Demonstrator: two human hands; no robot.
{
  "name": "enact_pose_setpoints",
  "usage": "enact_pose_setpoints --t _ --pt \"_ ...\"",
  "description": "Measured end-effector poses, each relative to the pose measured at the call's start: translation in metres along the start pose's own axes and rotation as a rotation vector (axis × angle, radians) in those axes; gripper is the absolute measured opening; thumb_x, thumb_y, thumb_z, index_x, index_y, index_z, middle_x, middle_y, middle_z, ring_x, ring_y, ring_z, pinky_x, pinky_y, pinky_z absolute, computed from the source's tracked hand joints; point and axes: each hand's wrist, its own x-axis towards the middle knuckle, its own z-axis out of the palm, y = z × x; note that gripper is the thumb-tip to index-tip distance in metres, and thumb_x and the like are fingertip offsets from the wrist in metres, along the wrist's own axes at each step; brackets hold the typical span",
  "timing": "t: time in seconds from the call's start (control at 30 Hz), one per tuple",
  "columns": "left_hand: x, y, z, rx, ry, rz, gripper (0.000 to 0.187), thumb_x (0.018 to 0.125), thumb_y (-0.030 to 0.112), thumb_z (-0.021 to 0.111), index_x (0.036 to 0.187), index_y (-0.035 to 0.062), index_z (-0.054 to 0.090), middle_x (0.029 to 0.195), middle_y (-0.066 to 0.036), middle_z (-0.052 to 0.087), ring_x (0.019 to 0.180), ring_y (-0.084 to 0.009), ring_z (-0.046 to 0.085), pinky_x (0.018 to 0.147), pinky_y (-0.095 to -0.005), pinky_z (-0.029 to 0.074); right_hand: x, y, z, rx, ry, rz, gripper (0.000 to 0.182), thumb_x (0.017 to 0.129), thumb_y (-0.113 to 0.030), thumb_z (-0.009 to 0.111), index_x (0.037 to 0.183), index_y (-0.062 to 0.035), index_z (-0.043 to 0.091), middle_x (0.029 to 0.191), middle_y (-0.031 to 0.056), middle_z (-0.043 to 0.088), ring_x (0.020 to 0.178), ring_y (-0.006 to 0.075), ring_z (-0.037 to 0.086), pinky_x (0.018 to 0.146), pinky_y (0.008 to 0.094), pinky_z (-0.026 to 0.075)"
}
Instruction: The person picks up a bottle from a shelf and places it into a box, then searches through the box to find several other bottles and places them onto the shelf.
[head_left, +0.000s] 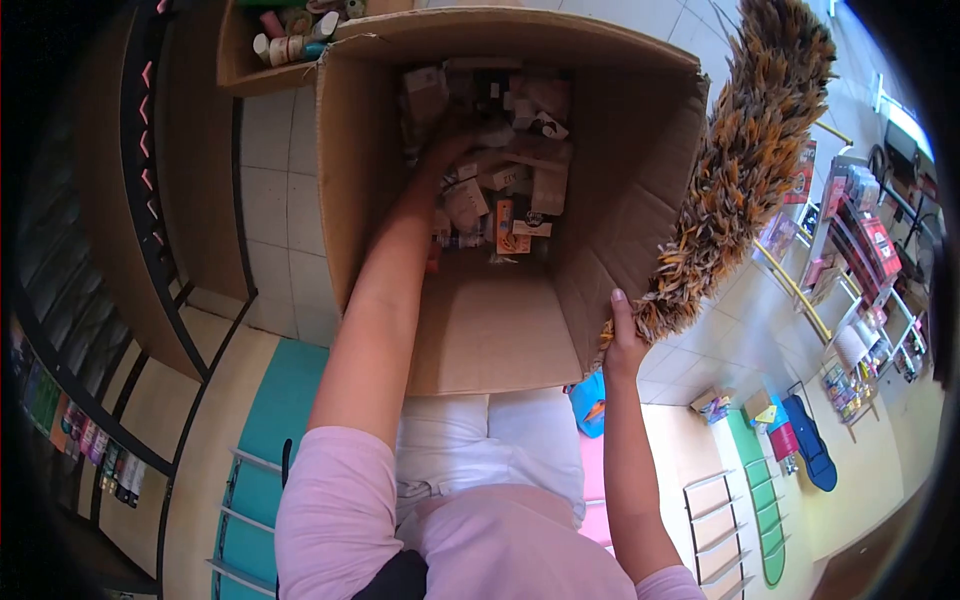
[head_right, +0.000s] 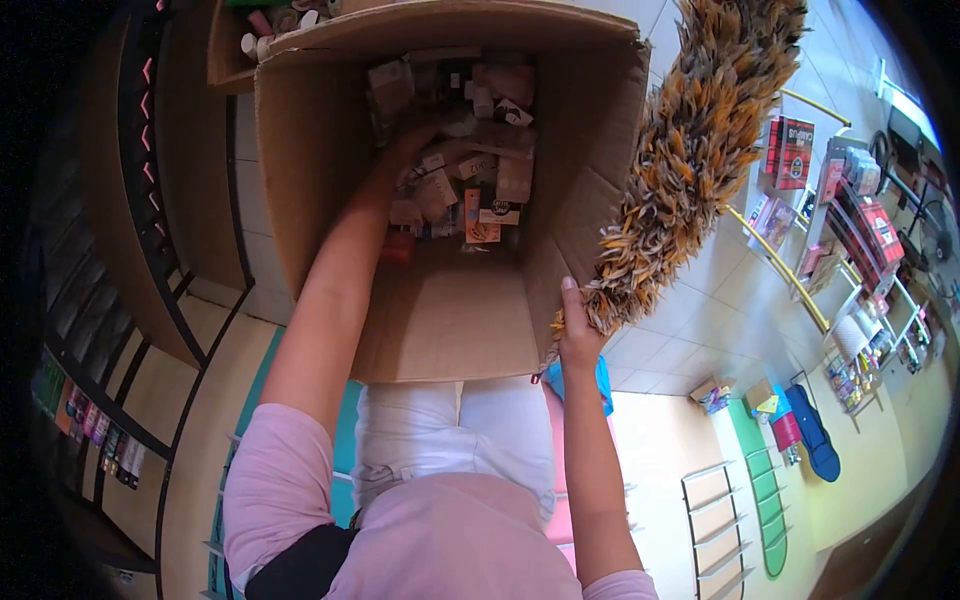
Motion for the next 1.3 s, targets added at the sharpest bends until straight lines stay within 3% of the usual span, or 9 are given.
enact_pose_setpoints --t 0.13,0.33,0.43,0.63,0.93,1.0,1.07,1.13,1.3 --pt "0.009 -0.012 0.022 0.484 0.190 0.046 0.039 0.064 0.031 0.062 0.089 0.0018 0.056 0.085 -0.012 0.058 0.078 -0.0173 0.055 0.070 -0.0319 0.042 -0.004 -0.015 0.012 0.069 0.055 -0.088 0.036 0.071 -0.007 0.061 0.100 0.0040 0.044 0.088 0.0040 0.049 0.079 0.0106 0.044 0.073 0.0214 0.035" --pt "-0.008 -0.028 0.025 0.022 0.157 -0.030 0.045 0.069 0.030 0.057 0.103 0.0006 0.049 0.098 -0.012 0.053 0.092 -0.0191 0.050 0.079 -0.0310 0.037 -0.002 -0.012 0.004 0.040 -0.014 -0.031 0.038 0.070 -0.007 0.061 0.102 0.0051 0.044 0.097 0.0061 0.049 0.087 0.0121 0.045 0.079 0.0230 0.034" --pt "-0.039 -0.023 0.022 -0.785 0.335 -0.133 0.046 0.073 0.027 0.053 0.109 0.0011 0.042 0.103 -0.010 0.050 0.092 -0.0212 0.049 0.077 -0.0324 0.039 -0.002 -0.013 0.006 0.060 0.005 -0.046 0.037 0.070 -0.007 0.062 0.100 0.0053 0.044 0.094 0.0053 0.050 0.084 0.0117 0.045 0.077 0.0226 0.035" --pt "-0.068 0.000 -0.009 -1.572 -0.418 0.217 0.044 0.079 0.029 0.045 0.114 0.0029 0.036 0.102 -0.007 0.049 0.098 -0.0201 0.046 0.083 -0.0377 0.036 0.000 -0.007 0.003 0.095 -0.043 -0.065 0.036 0.069 -0.009 0.063 0.099 0.0044 0.045 0.095 0.0063 0.050 0.082 0.0112 0.046 0.076 0.0225 0.036" --pt "-0.171 0.164 -0.007 -1.602 -0.368 0.220 0.042 0.084 0.039 0.034 0.122 0.0226 0.029 0.114 -0.010 0.043 0.103 -0.0269 0.044 0.065 -0.0400 0.048 -0.019 0.019 -0.047 0.029 0.029 -0.289 0.026 0.077 -0.011 0.052 0.099 0.0024 0.045 0.092 0.0087 0.053 0.081 0.0177 0.052 0.072 0.0287 0.041" --pt "-0.194 0.195 -0.009 -1.878 -0.666 0.390 0.043 0.084 0.038 0.034 0.124 0.0224 0.026 0.119 -0.011 0.038 0.106 -0.0285 0.041 0.071 -0.0417 0.046 -0.041 0.011 -0.058 -0.493 0.155 -0.864 0.020 0.075 -0.012 0.052 0.090 0.0012 0.051 0.085 0.0106 0.056 0.074 0.0226 0.054 0.066 0.0323 0.043" --pt "-0.203 0.189 0.000 -1.362 -0.174 0.440 0.045 0.084 0.035 0.037 0.124 0.0190 0.026 0.118 -0.013 0.038 0.105 -0.0263 0.042 0.081 -0.0411 0.041 -0.078 -0.036 -0.086 -0.411 -0.406 -0.899 0.017 0.071 -0.012 0.055 0.083 -0.0006 0.056 0.080 0.0122 0.058 0.073 0.0267 0.057 0.063 0.0336 0.044" --pt "-0.278 0.276 -0.030 -1.405 -0.403 0.489 0.048 0.082 0.031 0.041 0.122 0.0103 0.028 0.118 -0.011 0.038 0.106 -0.0228 0.041 0.087 -0.0392 0.036 -0.090 -0.053 -0.088 -0.483 -0.384 -0.919 0.012 0.066 -0.012 0.058 0.072 -0.0019 0.057 0.068 0.0123 0.058 0.064 0.0299 0.056 0.055 0.0344 0.043" --pt "-0.239 0.154 -0.015 -1.074 0.085 0.442 0.044 0.081 0.025 0.044 0.119 0.0075 0.032 0.117 -0.010 0.039 0.105 -0.0215 0.042 0.089 -0.0365 0.033 -0.105 -0.116 -0.074 -0.370 -0.478 -0.575 0.010 0.067 -0.009 0.054 0.067 0.0001 0.054 0.060 0.0101 0.055 0.057 0.0205 0.055 0.050 0.0304 0.041"
